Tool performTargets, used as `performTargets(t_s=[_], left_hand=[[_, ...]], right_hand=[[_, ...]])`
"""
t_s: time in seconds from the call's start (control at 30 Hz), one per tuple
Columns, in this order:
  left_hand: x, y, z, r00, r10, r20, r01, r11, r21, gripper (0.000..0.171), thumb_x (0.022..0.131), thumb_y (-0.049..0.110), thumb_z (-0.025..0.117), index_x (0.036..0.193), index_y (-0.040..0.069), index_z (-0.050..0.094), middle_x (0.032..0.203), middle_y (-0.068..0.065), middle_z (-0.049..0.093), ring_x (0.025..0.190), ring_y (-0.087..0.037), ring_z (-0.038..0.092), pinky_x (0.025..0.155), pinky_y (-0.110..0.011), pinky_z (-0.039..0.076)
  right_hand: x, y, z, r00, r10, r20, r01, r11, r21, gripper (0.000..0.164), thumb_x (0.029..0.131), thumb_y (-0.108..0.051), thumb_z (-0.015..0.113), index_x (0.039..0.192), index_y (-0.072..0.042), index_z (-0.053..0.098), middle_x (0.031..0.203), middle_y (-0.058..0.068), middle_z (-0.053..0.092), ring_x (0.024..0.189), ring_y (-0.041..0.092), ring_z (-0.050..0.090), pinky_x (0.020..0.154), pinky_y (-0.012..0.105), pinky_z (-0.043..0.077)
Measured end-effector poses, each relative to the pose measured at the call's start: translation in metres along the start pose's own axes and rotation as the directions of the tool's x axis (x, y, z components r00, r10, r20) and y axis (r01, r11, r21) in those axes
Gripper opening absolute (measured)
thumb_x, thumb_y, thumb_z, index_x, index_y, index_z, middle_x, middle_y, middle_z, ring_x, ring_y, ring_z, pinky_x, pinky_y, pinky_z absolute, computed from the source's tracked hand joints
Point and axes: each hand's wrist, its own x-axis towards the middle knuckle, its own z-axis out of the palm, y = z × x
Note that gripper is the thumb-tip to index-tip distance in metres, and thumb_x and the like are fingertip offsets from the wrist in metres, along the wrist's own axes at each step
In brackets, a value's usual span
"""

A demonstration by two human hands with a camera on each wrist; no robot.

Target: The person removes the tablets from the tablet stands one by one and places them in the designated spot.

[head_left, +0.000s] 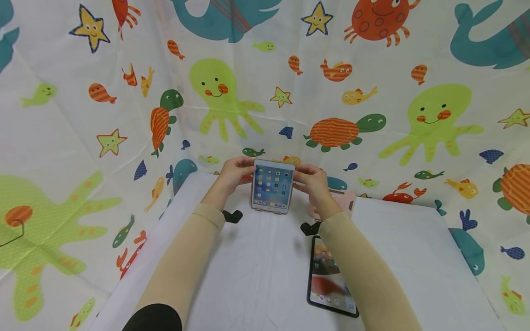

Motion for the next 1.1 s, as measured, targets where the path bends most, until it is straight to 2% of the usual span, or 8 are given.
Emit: performTargets(t_s=[0.23, 0.5, 0.83, 1.1], left_hand=[[-0.002, 0.000, -0.001, 1.000, -0.016, -0.008, 0.016, 1.000, 0.007, 0.028, 0.100, 0.013, 0.078, 0.127, 0.007, 0.074, 0.117, -0.007, 0.075, 0.097, -0.019, 0.075, 0.102, -0.049, 0.064], [-0.006, 0.002, 0.001, 0.999, -0.018, -0.027, 0.017, 0.999, -0.034, 0.031, 0.099, 0.010, 0.078, 0.129, 0.004, 0.074, 0.111, -0.003, 0.076, 0.092, -0.015, 0.077, 0.102, -0.050, 0.063], [-0.007, 0.007, 0.000, 0.999, -0.027, -0.034, 0.026, 0.998, -0.056, 0.031, 0.098, 0.011, 0.080, 0.128, 0.005, 0.076, 0.103, 0.002, 0.079, 0.091, -0.013, 0.077, 0.084, -0.035, 0.069], [-0.010, 0.006, -0.002, 0.998, -0.057, -0.025, 0.056, 0.997, -0.048, 0.032, 0.098, 0.012, 0.080, 0.128, 0.007, 0.076, 0.105, 0.000, 0.080, 0.103, -0.025, 0.077, 0.092, -0.043, 0.067]], right_hand=[[-0.004, 0.001, -0.001, 1.000, -0.012, -0.004, 0.012, 1.000, 0.001, 0.021, 0.100, -0.017, 0.079, 0.121, -0.015, 0.079, 0.122, 0.005, 0.075, 0.109, 0.023, 0.075, 0.101, 0.042, 0.065], [-0.006, 0.000, -0.001, 0.999, -0.033, -0.002, 0.033, 0.999, -0.011, 0.019, 0.100, -0.016, 0.079, 0.118, -0.014, 0.079, 0.120, 0.005, 0.075, 0.107, 0.023, 0.075, 0.095, 0.040, 0.067], [-0.008, -0.006, -0.001, 1.000, -0.026, -0.006, 0.026, 0.999, -0.024, 0.020, 0.100, -0.017, 0.079, 0.120, -0.016, 0.080, 0.123, 0.006, 0.076, 0.108, 0.023, 0.077, 0.094, 0.042, 0.067], [-0.010, -0.005, -0.002, 1.000, -0.018, 0.001, 0.018, 0.999, -0.032, 0.023, 0.099, -0.019, 0.080, 0.122, -0.015, 0.079, 0.121, 0.005, 0.077, 0.101, 0.021, 0.079, 0.090, 0.041, 0.067]])
